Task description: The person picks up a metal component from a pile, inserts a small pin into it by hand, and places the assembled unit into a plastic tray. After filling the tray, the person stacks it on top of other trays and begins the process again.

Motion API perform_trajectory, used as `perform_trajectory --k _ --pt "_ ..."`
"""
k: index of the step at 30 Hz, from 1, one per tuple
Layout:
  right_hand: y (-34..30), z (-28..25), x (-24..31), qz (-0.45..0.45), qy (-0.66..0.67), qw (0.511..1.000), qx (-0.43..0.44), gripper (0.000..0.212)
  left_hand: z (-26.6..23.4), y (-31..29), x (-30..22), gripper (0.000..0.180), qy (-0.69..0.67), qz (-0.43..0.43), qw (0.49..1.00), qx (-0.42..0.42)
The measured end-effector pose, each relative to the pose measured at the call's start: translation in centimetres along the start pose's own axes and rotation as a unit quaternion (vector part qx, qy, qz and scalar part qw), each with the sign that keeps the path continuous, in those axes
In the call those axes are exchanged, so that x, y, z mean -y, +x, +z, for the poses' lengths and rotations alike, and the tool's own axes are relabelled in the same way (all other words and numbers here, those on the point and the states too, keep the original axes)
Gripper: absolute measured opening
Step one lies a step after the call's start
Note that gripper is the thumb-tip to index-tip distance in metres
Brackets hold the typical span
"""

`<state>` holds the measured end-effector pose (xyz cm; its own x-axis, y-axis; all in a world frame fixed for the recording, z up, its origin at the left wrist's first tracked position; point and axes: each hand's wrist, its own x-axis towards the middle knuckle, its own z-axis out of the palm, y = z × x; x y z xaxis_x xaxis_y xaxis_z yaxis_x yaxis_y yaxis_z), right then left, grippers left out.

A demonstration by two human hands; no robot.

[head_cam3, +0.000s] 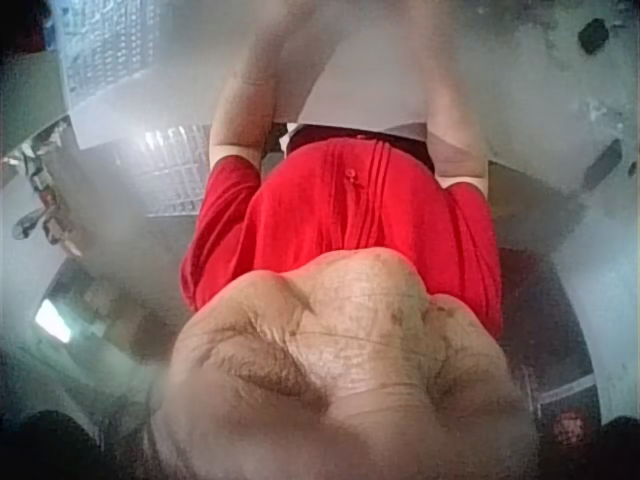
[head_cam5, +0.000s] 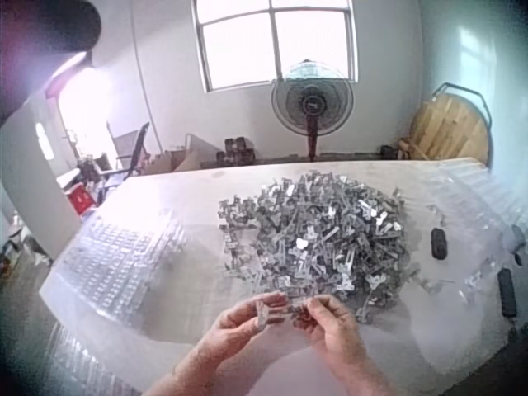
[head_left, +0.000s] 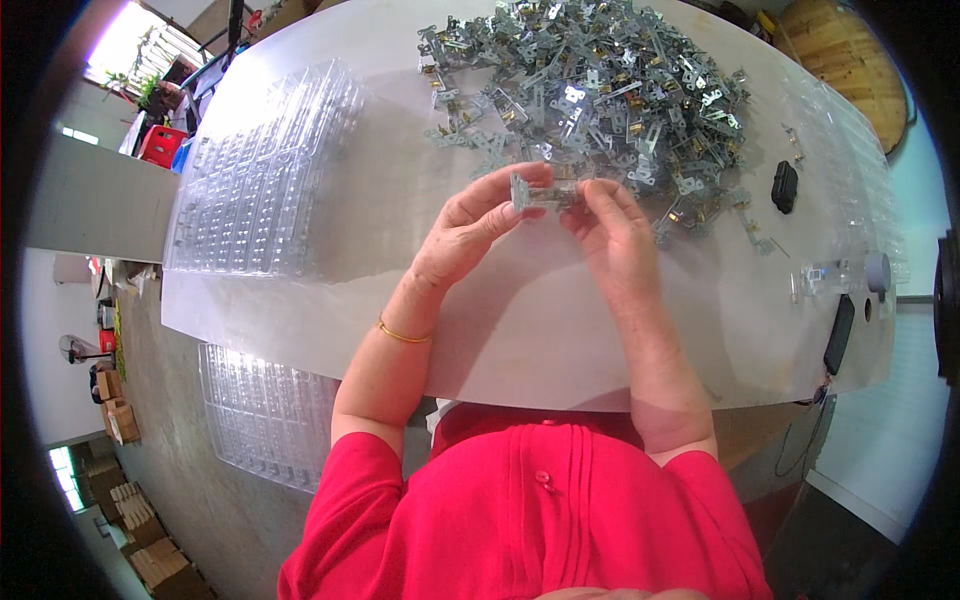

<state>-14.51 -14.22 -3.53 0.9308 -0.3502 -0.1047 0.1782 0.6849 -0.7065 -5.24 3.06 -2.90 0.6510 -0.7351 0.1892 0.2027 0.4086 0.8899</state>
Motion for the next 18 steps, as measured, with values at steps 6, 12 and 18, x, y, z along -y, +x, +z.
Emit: perform_trajectory --k 6,12,18 --pt "-0.4 0.7 -0.2 0.055 -0.095 0.994 -0.005 0.011 -0.4 0.2 0.4 0.033 -0.040 0.001 0.999 -0.015" --pt "-0.9 1.5 -0.5 -0.071 -0.286 0.955 0.028 0.014 -1.0 0.0 -0.1 0.029 -0.067 -0.072 0.993 -0.069" --pt "-2.1 3.0 0.2 -0.024 -0.317 0.947 0.039 0.014 -0.5 -0.2 -0.3 0.034 -0.046 -0.131 0.988 -0.064"
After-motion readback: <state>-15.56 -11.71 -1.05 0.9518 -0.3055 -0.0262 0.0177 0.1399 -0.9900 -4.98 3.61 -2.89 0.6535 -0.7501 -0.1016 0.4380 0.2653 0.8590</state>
